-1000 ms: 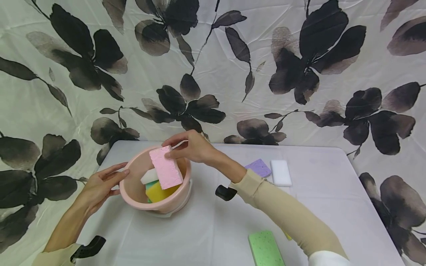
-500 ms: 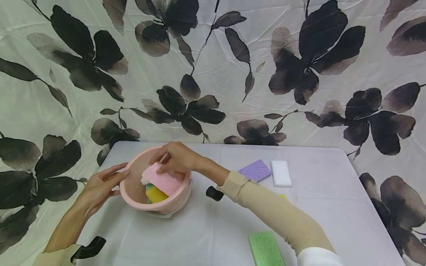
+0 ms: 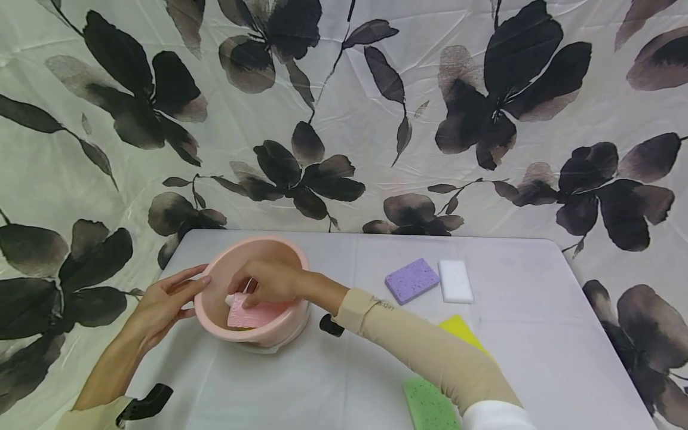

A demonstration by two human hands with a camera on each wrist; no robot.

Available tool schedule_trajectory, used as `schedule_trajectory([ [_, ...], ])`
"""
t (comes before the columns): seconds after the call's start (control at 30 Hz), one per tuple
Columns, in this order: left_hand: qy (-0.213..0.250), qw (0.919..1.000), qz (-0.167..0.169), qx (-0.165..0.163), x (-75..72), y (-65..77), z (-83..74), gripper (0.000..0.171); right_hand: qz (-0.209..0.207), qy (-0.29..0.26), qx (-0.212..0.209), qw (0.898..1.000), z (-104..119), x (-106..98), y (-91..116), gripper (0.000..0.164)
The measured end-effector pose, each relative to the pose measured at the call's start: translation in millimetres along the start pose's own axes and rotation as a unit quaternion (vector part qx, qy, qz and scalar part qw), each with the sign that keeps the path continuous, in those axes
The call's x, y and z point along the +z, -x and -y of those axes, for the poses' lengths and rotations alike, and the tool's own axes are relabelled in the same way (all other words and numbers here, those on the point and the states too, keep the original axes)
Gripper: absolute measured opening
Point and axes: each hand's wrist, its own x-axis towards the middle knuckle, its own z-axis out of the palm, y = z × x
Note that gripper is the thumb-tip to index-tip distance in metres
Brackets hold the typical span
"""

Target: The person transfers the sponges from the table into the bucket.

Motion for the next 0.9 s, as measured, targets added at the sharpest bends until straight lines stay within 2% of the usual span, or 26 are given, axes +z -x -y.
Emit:
schedule_trajectory([
  [0.13,0.001,1.0,-0.001,-0.001,0.5,0.0,0.4,0.074,-0.01,-0.008,-0.003,1.0,-4.4,1.9,2.2,0.032],
  [0.27,0.0,1.0,-0.002,-0.003,0.9,-0.5,0.3,0.075,-0.022,-0.039,-0.002,0.999,-7.6,-0.5,10.3,0.031],
  [0.43,-0.001,1.0,-0.003,-0.006,0.8,-0.3,0.1,0.075,-0.053,-0.082,0.005,0.995,-9.3,-10.3,24.4,0.028],
  [0.9,-0.006,1.0,-0.003,-0.004,0.8,-0.6,2.1,0.074,-0.123,-0.119,0.021,0.985,-17.9,-33.3,61.7,0.025],
])
